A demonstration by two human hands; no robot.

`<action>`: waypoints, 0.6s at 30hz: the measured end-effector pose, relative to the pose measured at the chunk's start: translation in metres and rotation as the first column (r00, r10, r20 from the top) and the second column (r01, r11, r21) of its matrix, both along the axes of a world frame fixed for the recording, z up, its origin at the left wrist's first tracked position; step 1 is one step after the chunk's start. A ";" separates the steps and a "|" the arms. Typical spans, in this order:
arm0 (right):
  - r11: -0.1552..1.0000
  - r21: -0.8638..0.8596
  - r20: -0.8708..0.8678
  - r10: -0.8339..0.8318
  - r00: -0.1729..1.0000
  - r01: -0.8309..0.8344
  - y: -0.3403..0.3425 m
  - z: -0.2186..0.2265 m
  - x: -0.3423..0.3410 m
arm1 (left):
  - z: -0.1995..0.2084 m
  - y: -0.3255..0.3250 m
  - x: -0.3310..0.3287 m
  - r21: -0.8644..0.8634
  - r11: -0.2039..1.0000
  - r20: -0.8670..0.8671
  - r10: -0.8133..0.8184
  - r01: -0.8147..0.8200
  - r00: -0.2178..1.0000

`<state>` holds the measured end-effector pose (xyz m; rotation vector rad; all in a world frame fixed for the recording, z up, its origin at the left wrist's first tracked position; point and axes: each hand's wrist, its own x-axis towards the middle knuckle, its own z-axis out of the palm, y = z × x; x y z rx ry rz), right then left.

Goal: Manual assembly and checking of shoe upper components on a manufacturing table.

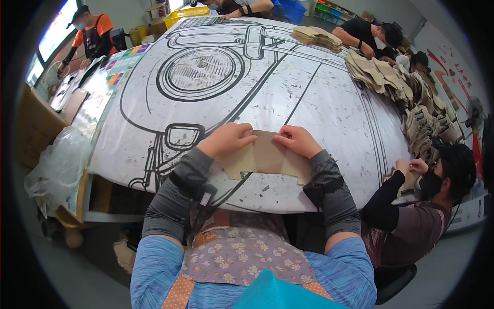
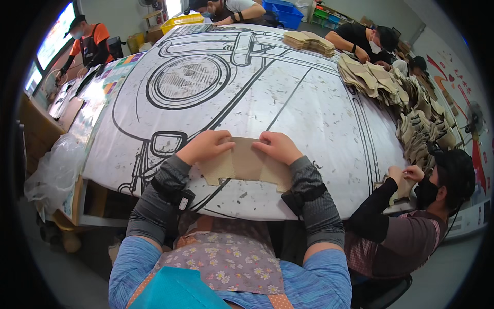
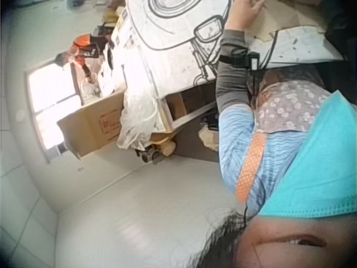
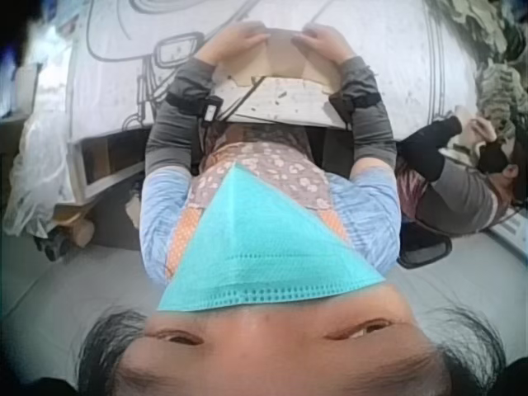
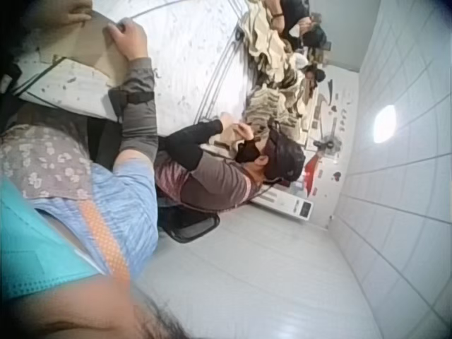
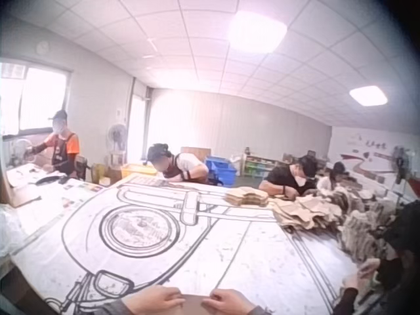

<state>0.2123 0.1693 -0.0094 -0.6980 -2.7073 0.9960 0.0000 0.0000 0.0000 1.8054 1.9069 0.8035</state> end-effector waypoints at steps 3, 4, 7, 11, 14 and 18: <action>1.000 0.007 -0.020 -0.002 1.000 0.003 0.000 0.001 0.000 | 0.000 0.002 0.000 0.006 1.000 0.026 -0.013 0.012 1.000; 1.000 0.007 -0.023 -0.006 1.000 0.007 0.000 0.000 0.001 | 0.001 0.002 0.001 -0.003 1.000 0.032 -0.010 0.010 0.999; 1.000 -0.007 -0.029 -0.010 1.000 0.010 0.000 -0.001 0.001 | 0.001 0.002 0.001 -0.005 1.000 0.028 -0.008 0.008 1.000; 1.000 -0.004 -0.018 0.001 1.000 -0.001 0.000 0.000 0.000 | -0.002 0.001 0.001 0.019 1.000 0.029 0.003 -0.003 1.000; 1.000 0.004 -0.025 -0.005 1.000 0.005 0.001 -0.001 0.001 | 0.002 0.001 0.002 -0.010 1.000 0.042 0.002 -0.001 0.999; 1.000 -0.009 -0.015 -0.012 1.000 0.012 0.002 -0.002 0.001 | 0.001 0.002 0.002 -0.006 1.000 0.037 0.002 -0.002 0.999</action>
